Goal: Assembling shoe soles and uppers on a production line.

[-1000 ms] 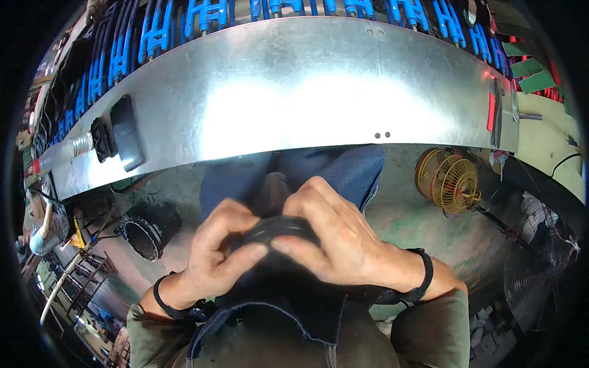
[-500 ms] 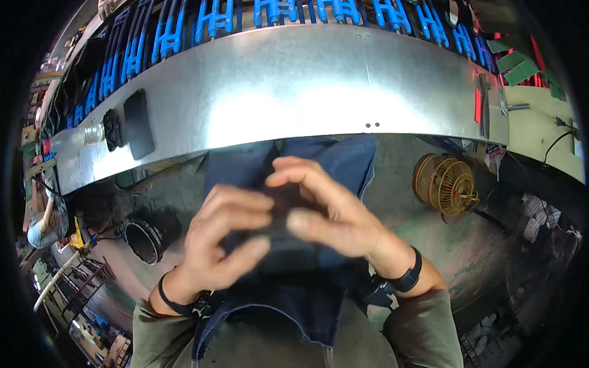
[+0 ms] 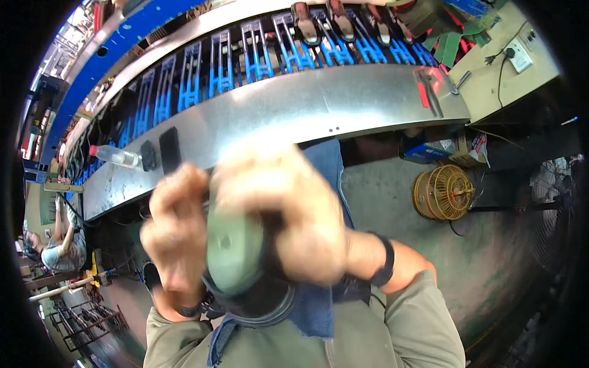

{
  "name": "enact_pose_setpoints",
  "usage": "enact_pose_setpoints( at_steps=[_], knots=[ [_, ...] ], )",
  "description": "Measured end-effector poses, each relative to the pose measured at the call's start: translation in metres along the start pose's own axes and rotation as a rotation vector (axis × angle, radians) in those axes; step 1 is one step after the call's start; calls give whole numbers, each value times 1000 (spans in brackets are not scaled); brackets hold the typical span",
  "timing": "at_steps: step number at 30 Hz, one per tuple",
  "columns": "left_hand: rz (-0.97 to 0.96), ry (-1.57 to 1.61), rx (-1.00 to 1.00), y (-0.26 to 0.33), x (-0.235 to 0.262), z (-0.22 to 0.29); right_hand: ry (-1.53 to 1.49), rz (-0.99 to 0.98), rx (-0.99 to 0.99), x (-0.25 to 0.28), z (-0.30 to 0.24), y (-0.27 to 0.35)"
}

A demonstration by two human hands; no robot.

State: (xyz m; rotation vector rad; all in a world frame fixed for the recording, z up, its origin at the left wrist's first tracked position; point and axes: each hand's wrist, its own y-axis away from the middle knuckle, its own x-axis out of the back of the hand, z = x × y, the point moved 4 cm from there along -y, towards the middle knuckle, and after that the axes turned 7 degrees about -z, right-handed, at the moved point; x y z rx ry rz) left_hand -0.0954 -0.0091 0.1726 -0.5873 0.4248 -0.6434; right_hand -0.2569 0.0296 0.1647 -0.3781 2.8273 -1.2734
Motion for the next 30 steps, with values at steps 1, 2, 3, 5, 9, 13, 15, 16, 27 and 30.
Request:
enact_pose_setpoints(
  at_steps=[1,2,3,5,9,13,15,16,27,30],
  knots=[
    [271,-156,46,0,24,-10,204,272,-297,16,11,1],
    [326,30,312,-3,57,-40,138,365,-436,23,36,-1],
    [379,221,592,7,83,-71,67,458,-589,21,64,8],
    [175,-222,556,19,41,-74,629,225,-361,-10,62,8],
    [233,28,644,66,32,-79,525,203,-458,-36,62,54],
    [438,112,737,103,50,-103,431,-99,-643,-42,62,90],
    [592,654,830,118,62,-118,446,-238,-662,-37,31,121],
    [515,708,829,115,56,-112,398,-233,-731,-29,4,131],
    [-535,-540,229,120,-3,-155,552,474,-668,53,56,159],
    [-568,-534,486,104,19,-170,483,468,-817,66,88,144]
  ],
)
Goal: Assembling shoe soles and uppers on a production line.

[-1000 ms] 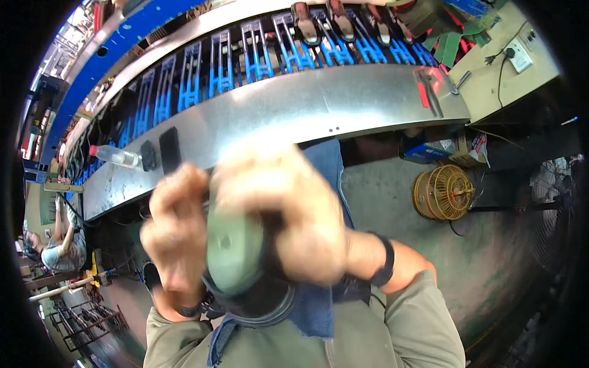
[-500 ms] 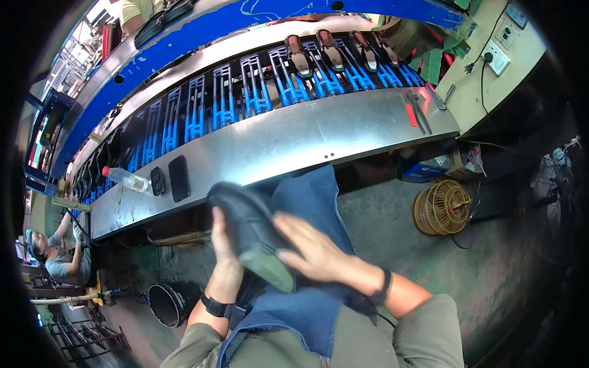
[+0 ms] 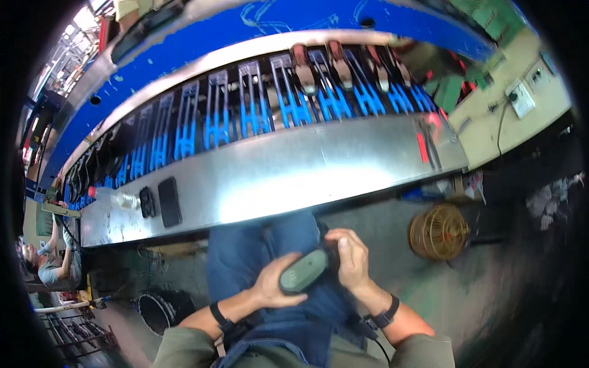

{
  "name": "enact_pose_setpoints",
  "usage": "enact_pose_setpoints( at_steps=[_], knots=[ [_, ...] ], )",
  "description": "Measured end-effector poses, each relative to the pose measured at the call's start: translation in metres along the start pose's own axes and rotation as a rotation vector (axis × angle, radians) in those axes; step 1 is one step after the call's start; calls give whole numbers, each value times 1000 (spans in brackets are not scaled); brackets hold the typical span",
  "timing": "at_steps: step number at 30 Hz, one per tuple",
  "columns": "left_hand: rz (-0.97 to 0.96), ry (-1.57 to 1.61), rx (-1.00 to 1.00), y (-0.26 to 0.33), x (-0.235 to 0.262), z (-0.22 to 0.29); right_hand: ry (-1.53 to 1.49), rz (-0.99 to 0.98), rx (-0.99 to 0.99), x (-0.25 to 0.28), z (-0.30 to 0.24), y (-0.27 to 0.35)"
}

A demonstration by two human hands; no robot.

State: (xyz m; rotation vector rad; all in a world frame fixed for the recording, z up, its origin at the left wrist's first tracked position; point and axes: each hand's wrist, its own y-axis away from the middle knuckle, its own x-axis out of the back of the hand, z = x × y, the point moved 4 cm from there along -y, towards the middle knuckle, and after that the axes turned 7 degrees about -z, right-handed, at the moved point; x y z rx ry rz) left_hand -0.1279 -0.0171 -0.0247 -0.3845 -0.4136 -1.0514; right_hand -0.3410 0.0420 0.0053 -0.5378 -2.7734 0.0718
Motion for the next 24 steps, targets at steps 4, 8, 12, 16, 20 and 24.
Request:
enact_pose_setpoints(
  at_steps=[4,8,12,16,20,24],
  knots=[
    [99,333,326,-46,89,-48,-80,-485,-154,-24,23,-138],
    [563,416,605,-99,249,-141,553,-314,-48,-38,66,-329],
    [732,-459,773,-99,392,-248,888,-34,46,-55,129,-457],
    [629,-322,801,-100,411,-289,976,-116,33,-65,170,-508],
    [324,-705,450,-128,376,-156,1045,-118,1,-45,162,-496],
    [209,-988,-426,-152,358,87,193,-130,-89,28,110,-401]
  ],
)
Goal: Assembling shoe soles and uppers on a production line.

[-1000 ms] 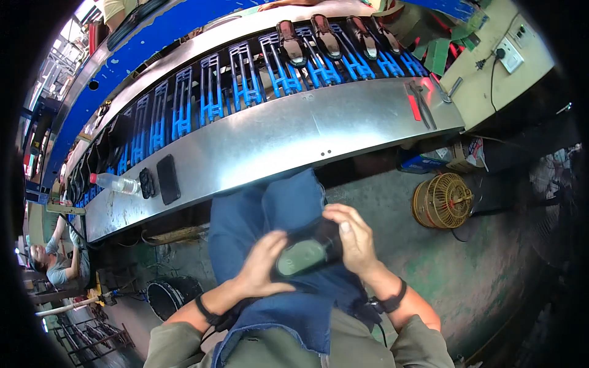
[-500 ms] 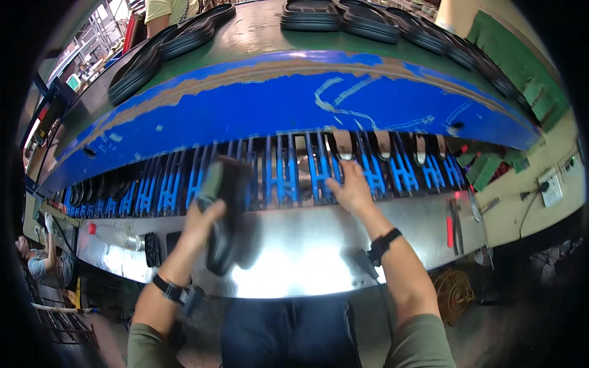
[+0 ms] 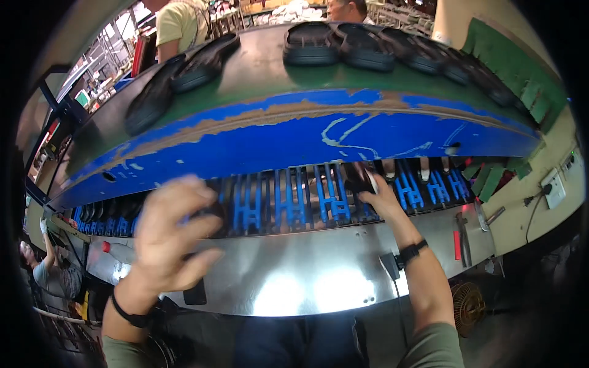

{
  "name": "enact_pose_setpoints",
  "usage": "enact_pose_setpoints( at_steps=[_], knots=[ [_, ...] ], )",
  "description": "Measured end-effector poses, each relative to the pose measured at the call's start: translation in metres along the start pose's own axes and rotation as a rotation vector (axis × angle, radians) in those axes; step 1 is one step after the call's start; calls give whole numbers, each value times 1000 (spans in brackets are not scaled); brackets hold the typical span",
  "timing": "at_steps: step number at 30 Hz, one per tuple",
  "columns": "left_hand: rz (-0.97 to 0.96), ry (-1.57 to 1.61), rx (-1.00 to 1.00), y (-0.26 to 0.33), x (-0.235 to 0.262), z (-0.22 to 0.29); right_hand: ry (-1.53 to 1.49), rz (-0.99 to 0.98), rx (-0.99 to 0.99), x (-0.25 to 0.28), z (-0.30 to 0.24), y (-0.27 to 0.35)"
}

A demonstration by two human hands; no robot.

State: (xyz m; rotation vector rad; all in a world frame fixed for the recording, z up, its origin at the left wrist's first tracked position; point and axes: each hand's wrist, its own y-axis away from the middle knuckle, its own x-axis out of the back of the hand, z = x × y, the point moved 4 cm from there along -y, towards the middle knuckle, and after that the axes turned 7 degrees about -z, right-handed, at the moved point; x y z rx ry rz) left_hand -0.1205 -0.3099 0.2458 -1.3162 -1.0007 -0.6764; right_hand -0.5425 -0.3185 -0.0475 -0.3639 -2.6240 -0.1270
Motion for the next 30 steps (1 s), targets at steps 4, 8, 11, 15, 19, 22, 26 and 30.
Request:
enact_pose_setpoints(
  at_steps=[4,8,11,15,19,22,26,30],
  knots=[
    [217,-437,525,-39,80,-80,-579,-47,-215,-4,-1,173],
    [-156,-117,892,-19,74,-174,83,266,0,-53,-14,282],
    [-74,148,830,-22,74,-145,95,387,-85,-64,-21,309],
    [109,266,871,-13,88,-37,264,330,-43,-56,-16,314],
    [345,211,555,62,61,125,359,171,-70,-22,0,305],
    [204,4,485,143,22,284,629,184,231,14,-83,297],
    [-466,375,857,246,-79,363,291,181,462,58,-210,349],
    [-672,392,806,243,-82,341,-60,30,422,41,-181,387]
  ],
)
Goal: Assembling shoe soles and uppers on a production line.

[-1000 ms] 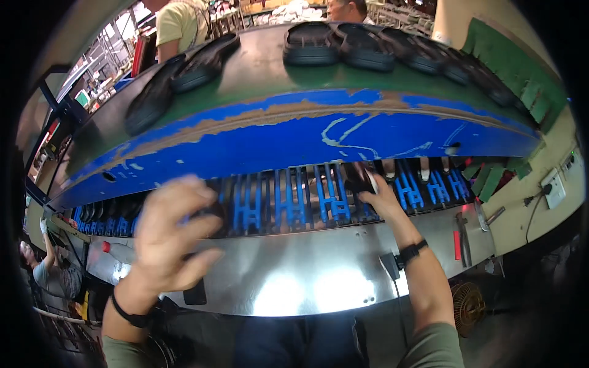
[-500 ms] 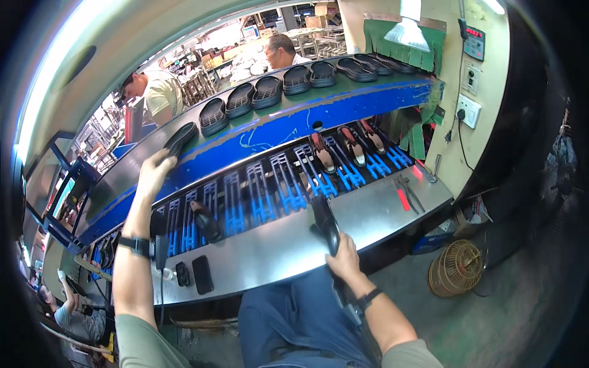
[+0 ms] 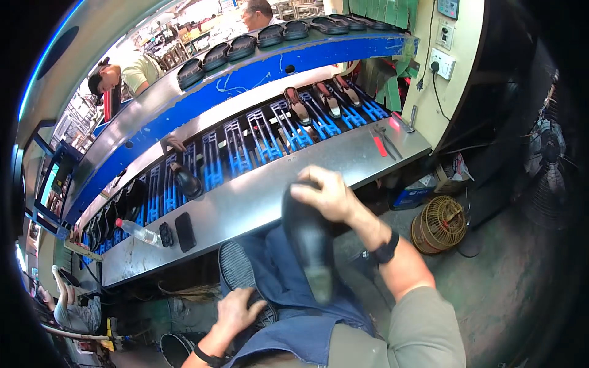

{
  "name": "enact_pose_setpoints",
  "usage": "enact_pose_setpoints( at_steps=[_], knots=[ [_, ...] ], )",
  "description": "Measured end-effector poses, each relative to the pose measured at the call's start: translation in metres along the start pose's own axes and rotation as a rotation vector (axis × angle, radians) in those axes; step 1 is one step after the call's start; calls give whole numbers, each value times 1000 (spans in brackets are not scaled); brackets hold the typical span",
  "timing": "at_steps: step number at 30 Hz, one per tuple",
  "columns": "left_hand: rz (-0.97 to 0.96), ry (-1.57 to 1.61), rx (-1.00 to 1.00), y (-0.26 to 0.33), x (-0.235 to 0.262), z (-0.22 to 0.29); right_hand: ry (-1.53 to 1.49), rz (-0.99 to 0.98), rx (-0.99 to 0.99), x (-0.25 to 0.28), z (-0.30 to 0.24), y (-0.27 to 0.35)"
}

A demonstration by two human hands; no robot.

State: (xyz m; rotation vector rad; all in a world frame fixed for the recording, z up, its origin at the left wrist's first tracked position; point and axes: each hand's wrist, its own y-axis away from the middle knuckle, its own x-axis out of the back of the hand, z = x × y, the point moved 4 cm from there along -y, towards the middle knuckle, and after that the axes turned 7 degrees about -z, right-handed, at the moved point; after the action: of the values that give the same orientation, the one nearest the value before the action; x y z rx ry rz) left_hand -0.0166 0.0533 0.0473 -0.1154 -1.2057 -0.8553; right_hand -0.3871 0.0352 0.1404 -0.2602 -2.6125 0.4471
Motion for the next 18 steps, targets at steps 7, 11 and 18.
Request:
enact_pose_setpoints(
  at_steps=[7,11,18],
  knots=[
    [336,526,22,-144,24,-155,-780,-146,-350,-92,20,94],
    [238,1372,-40,-117,33,-127,-1354,-176,-512,-112,36,172],
    [-123,1825,-466,-10,113,-52,-1574,-219,-731,-124,59,189]
  ],
)
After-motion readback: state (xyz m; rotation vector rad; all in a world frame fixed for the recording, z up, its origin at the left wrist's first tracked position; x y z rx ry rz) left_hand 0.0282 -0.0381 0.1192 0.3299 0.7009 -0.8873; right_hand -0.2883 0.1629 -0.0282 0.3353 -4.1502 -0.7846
